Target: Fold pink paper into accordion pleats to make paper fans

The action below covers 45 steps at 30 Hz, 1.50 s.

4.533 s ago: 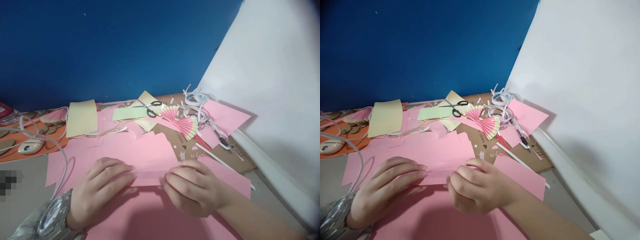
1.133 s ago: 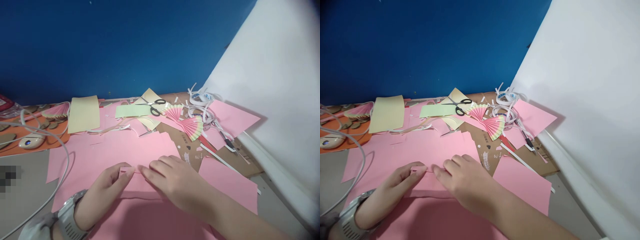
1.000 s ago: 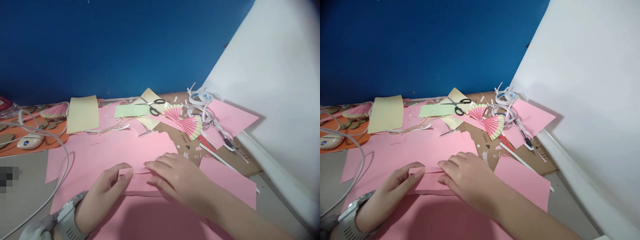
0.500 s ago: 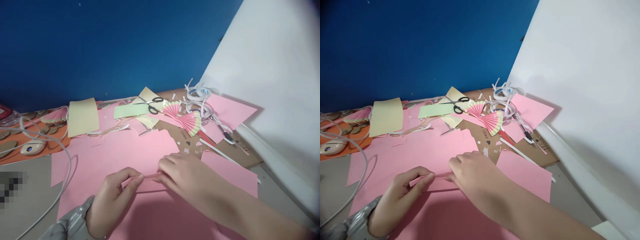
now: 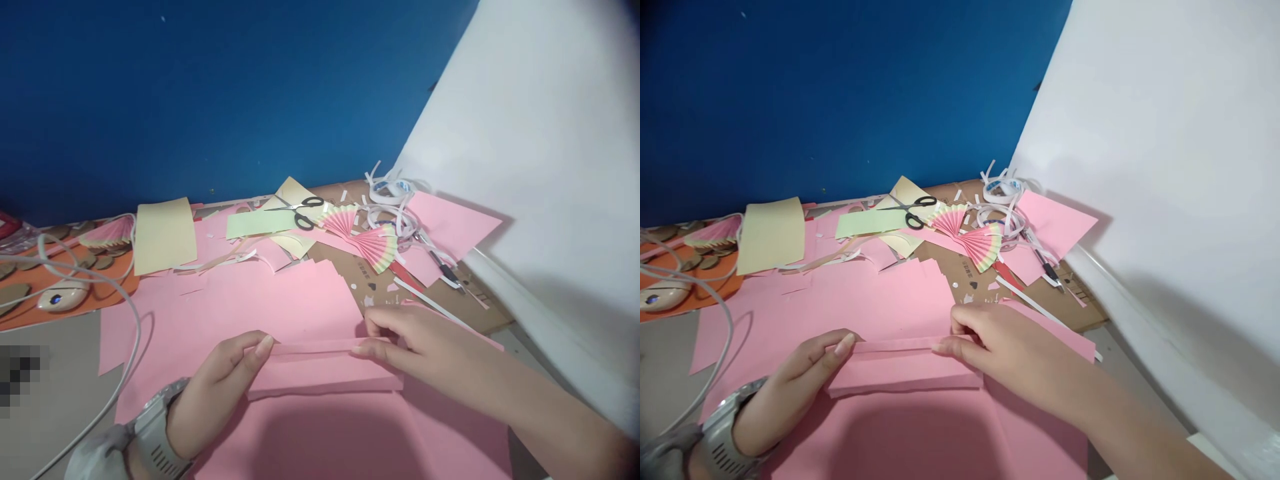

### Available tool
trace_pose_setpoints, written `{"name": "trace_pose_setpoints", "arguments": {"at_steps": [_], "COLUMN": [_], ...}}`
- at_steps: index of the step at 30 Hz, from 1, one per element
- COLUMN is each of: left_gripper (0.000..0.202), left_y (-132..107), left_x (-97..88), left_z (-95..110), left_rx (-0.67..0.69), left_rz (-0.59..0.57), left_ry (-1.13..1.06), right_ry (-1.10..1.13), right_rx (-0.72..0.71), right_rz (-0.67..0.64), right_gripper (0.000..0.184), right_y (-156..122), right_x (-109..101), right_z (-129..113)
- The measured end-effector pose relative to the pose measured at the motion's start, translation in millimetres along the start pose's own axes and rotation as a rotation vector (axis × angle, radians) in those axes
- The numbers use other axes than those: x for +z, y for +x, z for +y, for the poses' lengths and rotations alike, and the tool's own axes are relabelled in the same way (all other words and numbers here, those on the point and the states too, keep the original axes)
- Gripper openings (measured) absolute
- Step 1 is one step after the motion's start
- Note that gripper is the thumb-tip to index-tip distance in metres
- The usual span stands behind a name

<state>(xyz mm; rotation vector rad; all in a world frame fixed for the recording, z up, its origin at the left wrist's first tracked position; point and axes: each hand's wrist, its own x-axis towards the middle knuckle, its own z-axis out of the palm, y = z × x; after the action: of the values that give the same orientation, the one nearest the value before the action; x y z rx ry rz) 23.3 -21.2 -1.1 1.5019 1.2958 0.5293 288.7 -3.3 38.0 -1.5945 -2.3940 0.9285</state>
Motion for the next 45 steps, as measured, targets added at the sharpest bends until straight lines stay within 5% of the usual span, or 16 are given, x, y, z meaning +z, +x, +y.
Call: {"name": "trace_pose_setpoints", "arguments": {"at_steps": [9,16,24,32,40,45], "left_gripper": [0.035,0.032,0.033,0.037,0.023,0.018], "left_y": [1.0,4.5,5.8,5.6,0.3,-8.1], "left_x": [-2.6,-6.2,-11.8,-14.7,-7.8,-8.8], "left_z": [1.3,0.6,-6.3,-2.6,-3.7,-5.8], "left_rx": [-0.029,-0.040,-0.118,-0.089,0.082,0.399], "left_rz": [0.041,0.099,0.011,-0.078,0.003,0.153], "left_ry": [-0.004,-0.038,-0.258,-0.218,0.058,0.236], "right_ry": [-0.005,-0.016,0.076,0.372,0.222,0.031], "right_rx": [-0.036,-0.136,-0.267,-0.219,0.038,-0.228], "right_rz": [0.037,0.122,-0.054,-0.173,-0.027,0.152], "right_gripper": [0.025,0.033,0.046,0.031,0.023,0.017], "right_y": [-4.8,-8.5,-12.0,-10.3,-11.8,-11.1], "right_x": [2.3,4.1,-4.1,-12.1,-4.0,3.9], "right_z": [-9.0,-5.1,4.3,-5.2,-2.1,-2.8]}}
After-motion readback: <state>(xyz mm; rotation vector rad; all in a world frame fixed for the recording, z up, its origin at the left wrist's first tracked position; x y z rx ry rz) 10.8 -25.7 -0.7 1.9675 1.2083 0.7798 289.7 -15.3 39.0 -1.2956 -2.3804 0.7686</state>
